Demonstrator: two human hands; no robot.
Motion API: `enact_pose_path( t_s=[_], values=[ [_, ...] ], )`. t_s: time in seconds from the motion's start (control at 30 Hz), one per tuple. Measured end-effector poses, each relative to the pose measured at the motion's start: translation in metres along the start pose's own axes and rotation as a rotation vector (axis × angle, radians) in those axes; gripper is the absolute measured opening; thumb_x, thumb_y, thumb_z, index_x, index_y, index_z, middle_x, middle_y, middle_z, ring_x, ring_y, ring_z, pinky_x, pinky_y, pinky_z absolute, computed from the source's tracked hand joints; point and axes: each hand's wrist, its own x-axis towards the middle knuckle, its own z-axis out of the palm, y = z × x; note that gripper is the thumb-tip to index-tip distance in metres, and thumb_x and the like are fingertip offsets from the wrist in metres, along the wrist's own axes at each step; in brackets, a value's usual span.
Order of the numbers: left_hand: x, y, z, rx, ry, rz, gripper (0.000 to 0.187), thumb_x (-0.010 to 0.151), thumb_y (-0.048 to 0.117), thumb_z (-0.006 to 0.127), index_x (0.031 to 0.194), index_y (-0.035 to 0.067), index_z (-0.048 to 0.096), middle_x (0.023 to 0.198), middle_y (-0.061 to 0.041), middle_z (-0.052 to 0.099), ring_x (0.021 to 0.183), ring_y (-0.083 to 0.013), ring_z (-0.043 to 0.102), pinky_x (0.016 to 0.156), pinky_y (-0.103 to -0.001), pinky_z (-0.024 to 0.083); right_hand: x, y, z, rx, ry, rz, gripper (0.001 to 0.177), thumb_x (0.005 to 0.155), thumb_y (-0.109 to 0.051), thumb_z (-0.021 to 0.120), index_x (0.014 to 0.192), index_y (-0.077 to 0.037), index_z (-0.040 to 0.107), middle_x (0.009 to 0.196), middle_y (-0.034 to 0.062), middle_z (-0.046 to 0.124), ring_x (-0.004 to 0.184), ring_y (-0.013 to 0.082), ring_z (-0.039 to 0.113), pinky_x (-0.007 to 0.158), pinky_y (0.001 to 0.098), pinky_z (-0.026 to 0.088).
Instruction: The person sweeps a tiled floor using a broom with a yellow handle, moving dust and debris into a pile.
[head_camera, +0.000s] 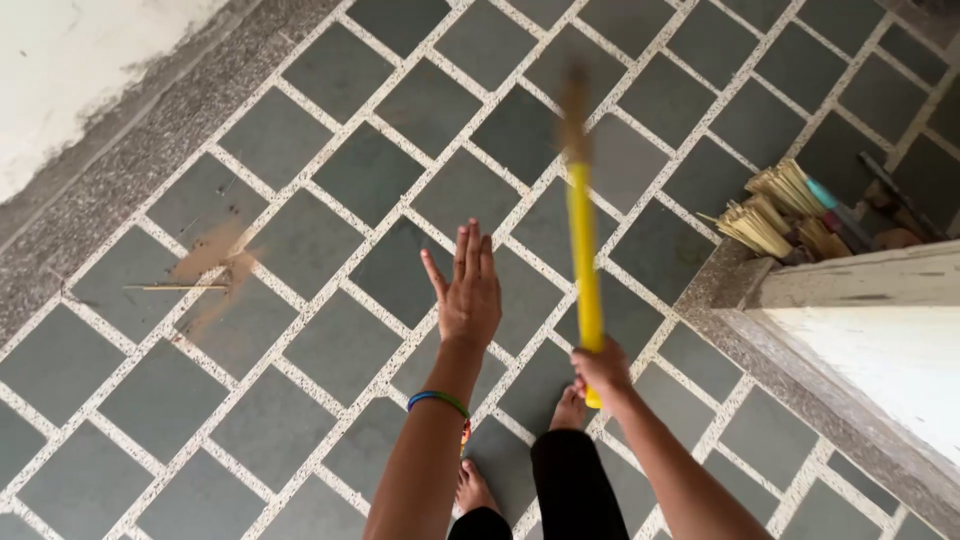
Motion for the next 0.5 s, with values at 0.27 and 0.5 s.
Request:
enact_pose_path(
  t_s=[0.27, 0.5],
  values=[
    [0.038, 0.030, 0.000, 0.044, 0.053, 0.038, 0.056, 0.102, 0.021, 0.039, 0.156, 0.007, 0.032, 0.169, -0.007, 0.013, 0.155, -0.0177, 0.012, 0.121, -0.069, 0.008, 0.084, -0.007, -0.059, 0.030, -0.042, 0.089, 0.011, 0.087, 0.005, 0.060, 0.096, 0.002, 0.054, 0.065, 0.0075, 0.056, 0.049, 0.0151, 0.055, 0.042, 0.0307, 0.050],
    [0.051, 0.041, 0.013, 0.055, 0.036, 0.007, 0.055, 0.103, 0.023, 0.041, 0.155, 0.006, 0.035, 0.169, -0.007, 0.015, 0.156, -0.0188, 0.015, 0.120, -0.070, 0.008, 0.032, -0.024, -0.020, -0.372, -0.162, 0.069, 0.033, 0.088, 0.002, 0.061, 0.119, -0.005, 0.051, 0.072, 0.0120, 0.062, 0.051, 0.0184, 0.060, 0.040, 0.0350, 0.048]
  ],
)
